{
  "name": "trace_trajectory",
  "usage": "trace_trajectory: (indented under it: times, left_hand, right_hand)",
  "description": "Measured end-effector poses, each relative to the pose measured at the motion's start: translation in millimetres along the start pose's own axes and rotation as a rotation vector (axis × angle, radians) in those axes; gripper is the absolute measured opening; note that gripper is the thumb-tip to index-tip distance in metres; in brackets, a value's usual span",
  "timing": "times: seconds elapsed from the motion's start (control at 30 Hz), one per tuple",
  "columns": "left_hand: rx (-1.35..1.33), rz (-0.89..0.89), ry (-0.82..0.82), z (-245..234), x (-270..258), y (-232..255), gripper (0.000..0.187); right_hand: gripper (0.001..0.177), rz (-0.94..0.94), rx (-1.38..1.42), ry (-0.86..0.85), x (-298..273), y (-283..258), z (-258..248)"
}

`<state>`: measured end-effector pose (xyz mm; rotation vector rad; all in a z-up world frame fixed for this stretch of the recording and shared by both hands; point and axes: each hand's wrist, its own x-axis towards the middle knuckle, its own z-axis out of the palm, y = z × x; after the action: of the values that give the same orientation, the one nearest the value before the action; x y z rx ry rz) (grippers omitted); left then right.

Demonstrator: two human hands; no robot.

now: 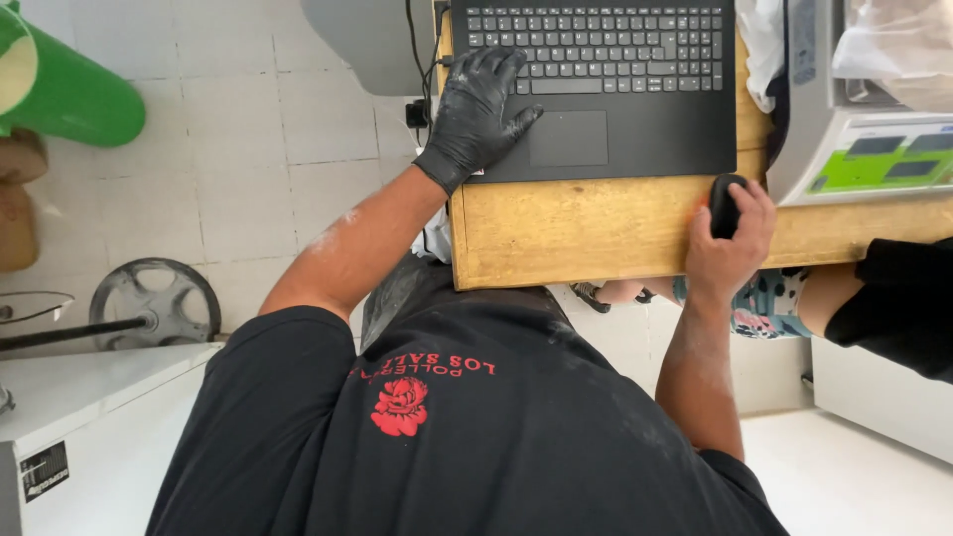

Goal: Using a laptop and mouse to process orders at a workstation.

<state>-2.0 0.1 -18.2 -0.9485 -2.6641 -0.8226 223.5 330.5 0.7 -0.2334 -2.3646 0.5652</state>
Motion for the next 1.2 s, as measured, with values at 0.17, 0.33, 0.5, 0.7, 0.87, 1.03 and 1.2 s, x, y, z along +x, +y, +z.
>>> trace_trajectory:
  times: [0.17, 0.33, 0.5, 0.7, 0.87, 1.03, 1.2]
  left_hand:
    - [0.055, -0.03, -0.036, 0.8, -0.2, 0.9, 0.074]
    - [0.029, -0.035, 0.007, -0.7, -2.3, 1.6, 0.071]
    - [0.043, -0.024, 0.025, 1.3, -7.4, 0.3, 0.072]
    - [-0.038, -0.021, 0.008, -5.8, -39.0, 16.8, 0.071]
    - [0.025, 0.225, 0.187, 24.0, -89.8, 37.3, 0.069]
    - [-0.139, 0.247, 0.18, 27.8, -115.1, 50.9, 0.063]
    - [-0.184, 0.24, 0.153, 19.2, -115.5, 53.2, 0.054]
  right_hand:
    - [0.039, 0.057, -0.1, 0.049, 11.3, 13.3, -2.9]
    - [0.038, -0.017, -0.098, 0.04, 6.3, 21.8, 2.9]
    - [0.036, 0.051, -0.096, 0.02, -1.3, 14.0, 3.1]
    - [0.034, 0.105, -0.127, 0.053, -9.8, 28.2, 8.9]
    - [0.042, 0.032, -0.11, 0.108, -18.7, 51.7, 17.2]
    - [0.041, 0.017, -0.12, 0.136, -20.8, 56.2, 20.6]
    - [0.042, -0.001, -0.131, 0.141, -20.7, 60.0, 20.9]
